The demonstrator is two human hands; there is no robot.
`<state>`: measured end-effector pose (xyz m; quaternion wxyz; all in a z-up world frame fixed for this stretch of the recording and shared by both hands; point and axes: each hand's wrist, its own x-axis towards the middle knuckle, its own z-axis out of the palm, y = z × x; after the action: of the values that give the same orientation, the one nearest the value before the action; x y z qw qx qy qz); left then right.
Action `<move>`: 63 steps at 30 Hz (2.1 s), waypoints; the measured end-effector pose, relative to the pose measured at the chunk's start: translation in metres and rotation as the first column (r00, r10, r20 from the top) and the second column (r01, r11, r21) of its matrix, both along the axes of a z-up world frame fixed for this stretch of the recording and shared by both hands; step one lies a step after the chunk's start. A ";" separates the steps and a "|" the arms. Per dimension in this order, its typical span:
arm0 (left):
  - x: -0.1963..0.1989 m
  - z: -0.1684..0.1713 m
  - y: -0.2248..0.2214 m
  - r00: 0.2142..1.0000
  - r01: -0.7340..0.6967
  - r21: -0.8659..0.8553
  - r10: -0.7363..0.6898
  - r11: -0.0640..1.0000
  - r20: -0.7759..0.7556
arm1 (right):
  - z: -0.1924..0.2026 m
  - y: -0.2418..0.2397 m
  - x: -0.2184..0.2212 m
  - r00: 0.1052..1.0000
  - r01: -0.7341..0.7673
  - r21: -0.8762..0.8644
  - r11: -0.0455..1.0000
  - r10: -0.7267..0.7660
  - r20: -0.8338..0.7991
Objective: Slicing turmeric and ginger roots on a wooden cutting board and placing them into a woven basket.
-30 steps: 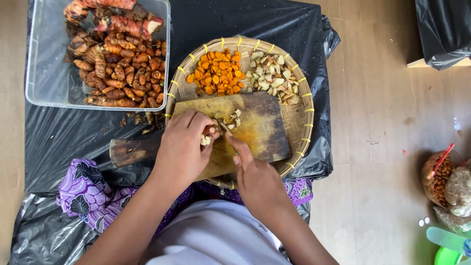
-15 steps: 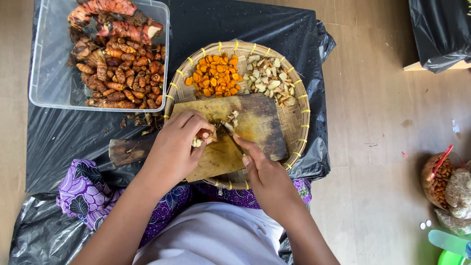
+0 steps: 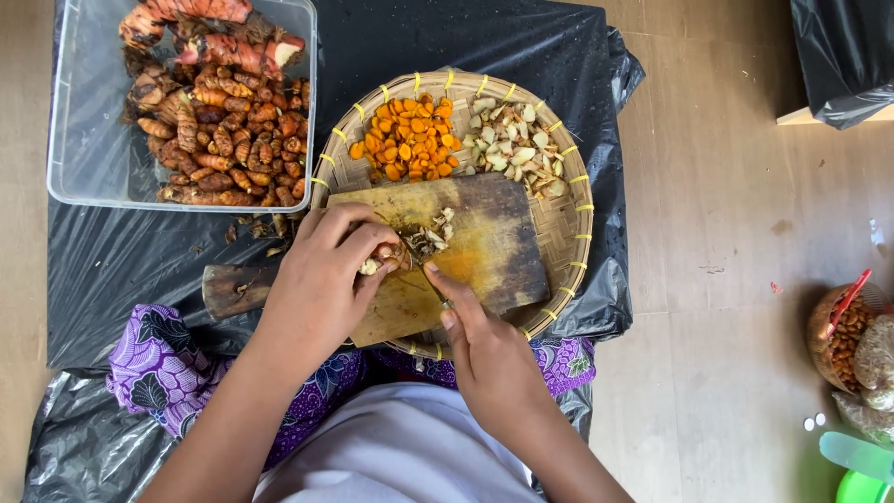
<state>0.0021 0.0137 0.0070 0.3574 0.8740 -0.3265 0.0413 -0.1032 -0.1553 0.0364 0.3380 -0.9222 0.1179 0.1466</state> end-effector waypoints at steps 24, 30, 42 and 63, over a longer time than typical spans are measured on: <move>0.001 -0.010 -0.001 0.996 -0.065 -0.088 0.060 0.994 -0.068 | -0.001 0.008 0.031 0.983 -0.149 -0.169 0.974 0.128 -0.129; 0.003 -0.009 -0.002 0.996 -0.048 -0.111 0.040 0.993 -0.074 | -0.011 0.001 0.003 0.979 -0.126 -0.245 0.961 0.080 -0.187; 0.006 -0.012 -0.001 0.996 -0.038 -0.122 0.027 0.992 -0.084 | -0.004 -0.004 0.009 0.986 -0.123 -0.180 0.976 0.099 -0.136; 0.003 -0.009 -0.003 0.997 -0.059 -0.131 0.051 0.990 -0.065 | 0.011 -0.009 0.008 0.981 0.077 -0.040 0.996 -0.083 -0.177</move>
<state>0.0050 0.0109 -0.0023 0.4235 0.8578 -0.2876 0.0459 -0.0956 -0.1643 0.0478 0.3166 -0.9053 0.1872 0.2127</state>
